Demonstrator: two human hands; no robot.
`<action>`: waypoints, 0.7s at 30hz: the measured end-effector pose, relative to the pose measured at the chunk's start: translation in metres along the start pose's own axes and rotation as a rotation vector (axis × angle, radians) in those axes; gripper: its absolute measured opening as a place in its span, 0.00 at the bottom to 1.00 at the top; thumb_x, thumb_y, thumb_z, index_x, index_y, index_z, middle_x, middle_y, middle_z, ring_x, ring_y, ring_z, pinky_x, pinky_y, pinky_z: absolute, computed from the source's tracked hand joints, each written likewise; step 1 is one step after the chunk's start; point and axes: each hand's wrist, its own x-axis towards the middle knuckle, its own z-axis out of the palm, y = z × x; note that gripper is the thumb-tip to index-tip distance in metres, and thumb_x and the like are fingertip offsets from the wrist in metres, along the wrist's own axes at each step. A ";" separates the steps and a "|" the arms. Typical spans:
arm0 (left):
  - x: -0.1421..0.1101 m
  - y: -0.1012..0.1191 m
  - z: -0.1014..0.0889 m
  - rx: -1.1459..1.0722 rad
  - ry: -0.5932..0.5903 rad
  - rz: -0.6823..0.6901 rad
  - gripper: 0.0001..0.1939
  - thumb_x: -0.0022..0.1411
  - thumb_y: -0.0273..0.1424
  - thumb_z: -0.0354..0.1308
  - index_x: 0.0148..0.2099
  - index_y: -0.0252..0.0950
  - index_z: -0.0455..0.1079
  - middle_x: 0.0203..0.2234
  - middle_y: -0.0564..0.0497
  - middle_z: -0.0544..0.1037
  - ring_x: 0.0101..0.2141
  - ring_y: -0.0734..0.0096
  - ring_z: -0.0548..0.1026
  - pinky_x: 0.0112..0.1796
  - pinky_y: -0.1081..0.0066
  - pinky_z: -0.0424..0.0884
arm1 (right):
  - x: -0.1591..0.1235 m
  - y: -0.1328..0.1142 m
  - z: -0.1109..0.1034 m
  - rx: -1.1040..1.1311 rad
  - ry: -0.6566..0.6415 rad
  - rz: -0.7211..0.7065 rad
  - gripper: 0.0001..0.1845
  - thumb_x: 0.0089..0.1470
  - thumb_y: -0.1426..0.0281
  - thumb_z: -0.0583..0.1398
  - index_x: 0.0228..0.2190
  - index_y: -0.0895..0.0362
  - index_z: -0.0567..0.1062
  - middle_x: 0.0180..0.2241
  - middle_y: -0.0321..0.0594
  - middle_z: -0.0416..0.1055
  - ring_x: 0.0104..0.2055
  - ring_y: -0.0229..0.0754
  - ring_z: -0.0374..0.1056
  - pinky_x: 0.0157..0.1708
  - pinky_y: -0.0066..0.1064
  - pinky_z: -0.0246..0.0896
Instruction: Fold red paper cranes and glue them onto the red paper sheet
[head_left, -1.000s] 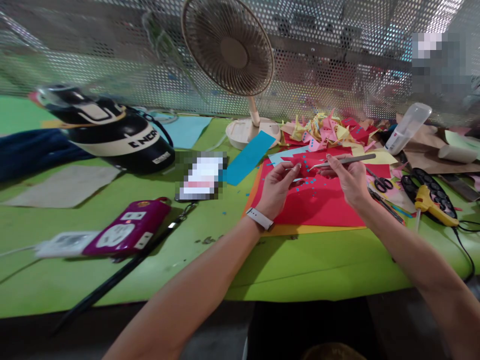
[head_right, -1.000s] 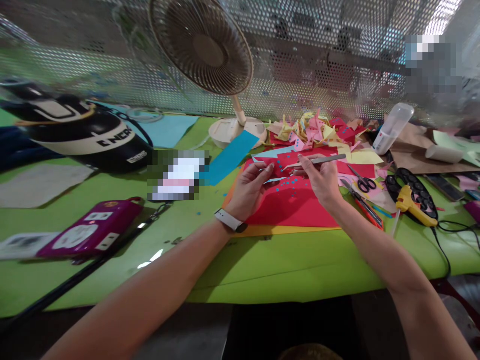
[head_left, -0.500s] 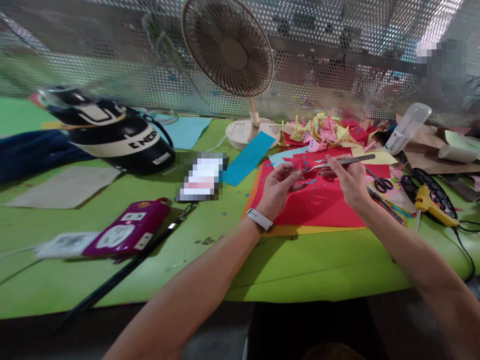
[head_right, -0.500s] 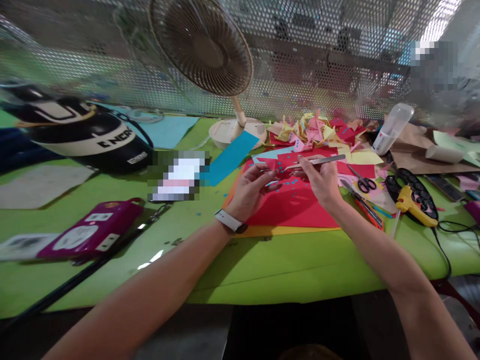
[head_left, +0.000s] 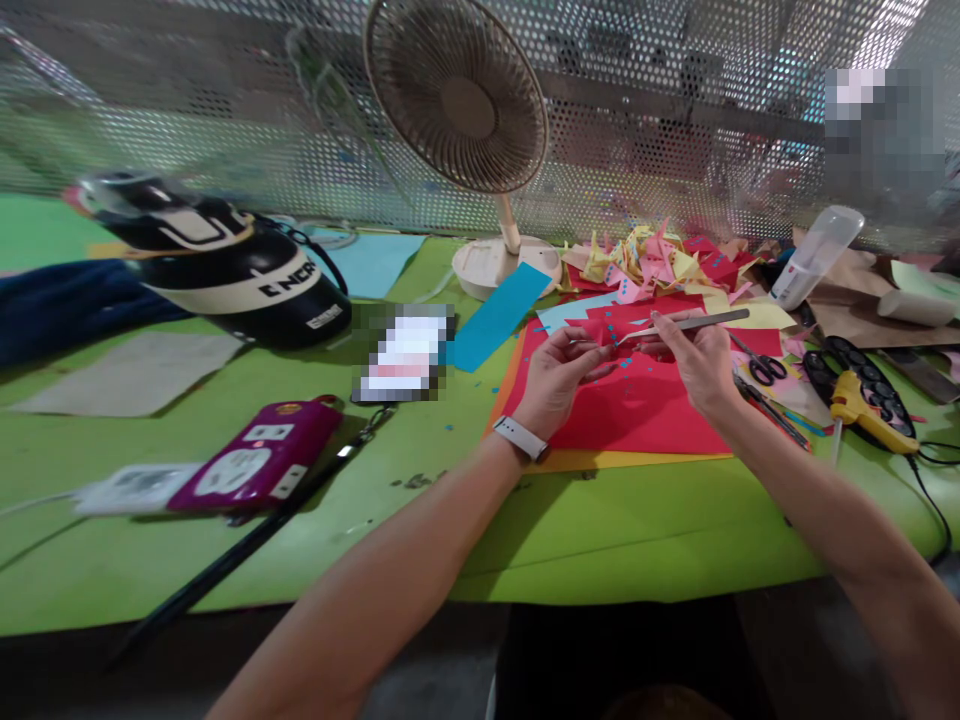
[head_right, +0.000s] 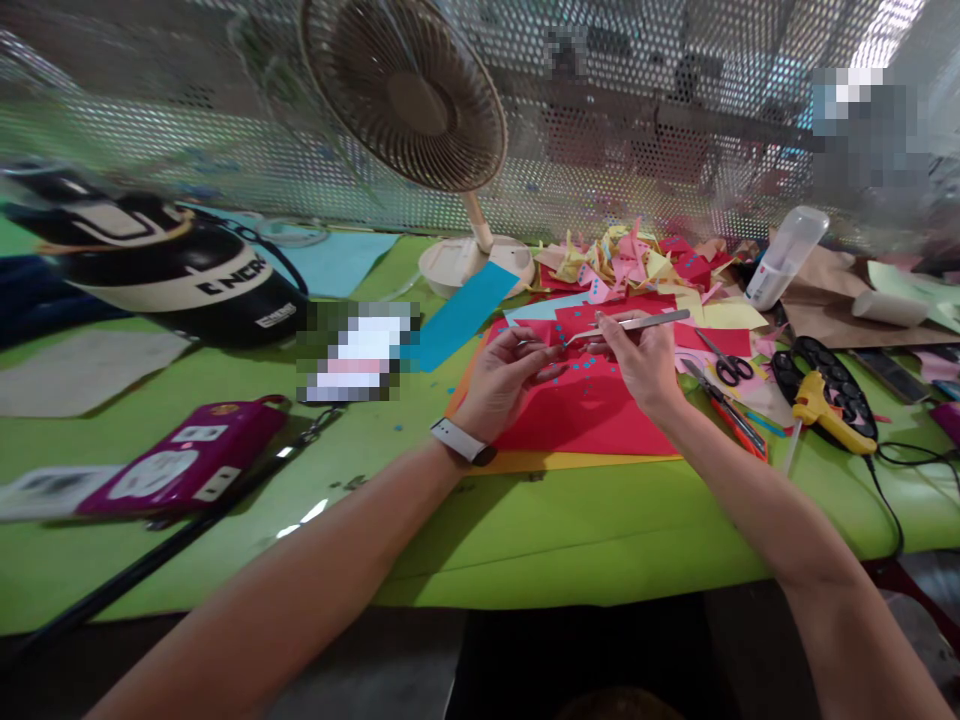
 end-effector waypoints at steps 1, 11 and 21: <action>0.000 0.000 0.000 0.000 0.003 0.002 0.22 0.41 0.31 0.76 0.34 0.38 0.67 0.25 0.58 0.77 0.33 0.68 0.82 0.36 0.67 0.81 | 0.000 -0.001 0.000 0.001 0.002 0.002 0.21 0.46 0.50 0.69 0.28 0.55 0.75 0.22 0.36 0.78 0.26 0.42 0.78 0.28 0.31 0.74; -0.001 0.002 0.000 0.025 0.006 0.002 0.22 0.42 0.32 0.77 0.35 0.37 0.68 0.26 0.57 0.79 0.31 0.71 0.80 0.38 0.67 0.80 | 0.000 -0.004 -0.002 -0.047 0.025 -0.040 0.21 0.47 0.50 0.68 0.29 0.55 0.75 0.23 0.37 0.78 0.26 0.42 0.77 0.26 0.30 0.72; -0.001 0.000 -0.001 0.019 0.008 -0.013 0.21 0.43 0.31 0.76 0.36 0.37 0.68 0.27 0.56 0.78 0.33 0.70 0.81 0.38 0.66 0.79 | 0.001 -0.001 -0.002 -0.025 0.019 -0.006 0.21 0.47 0.50 0.68 0.29 0.54 0.74 0.22 0.36 0.77 0.26 0.42 0.78 0.25 0.29 0.70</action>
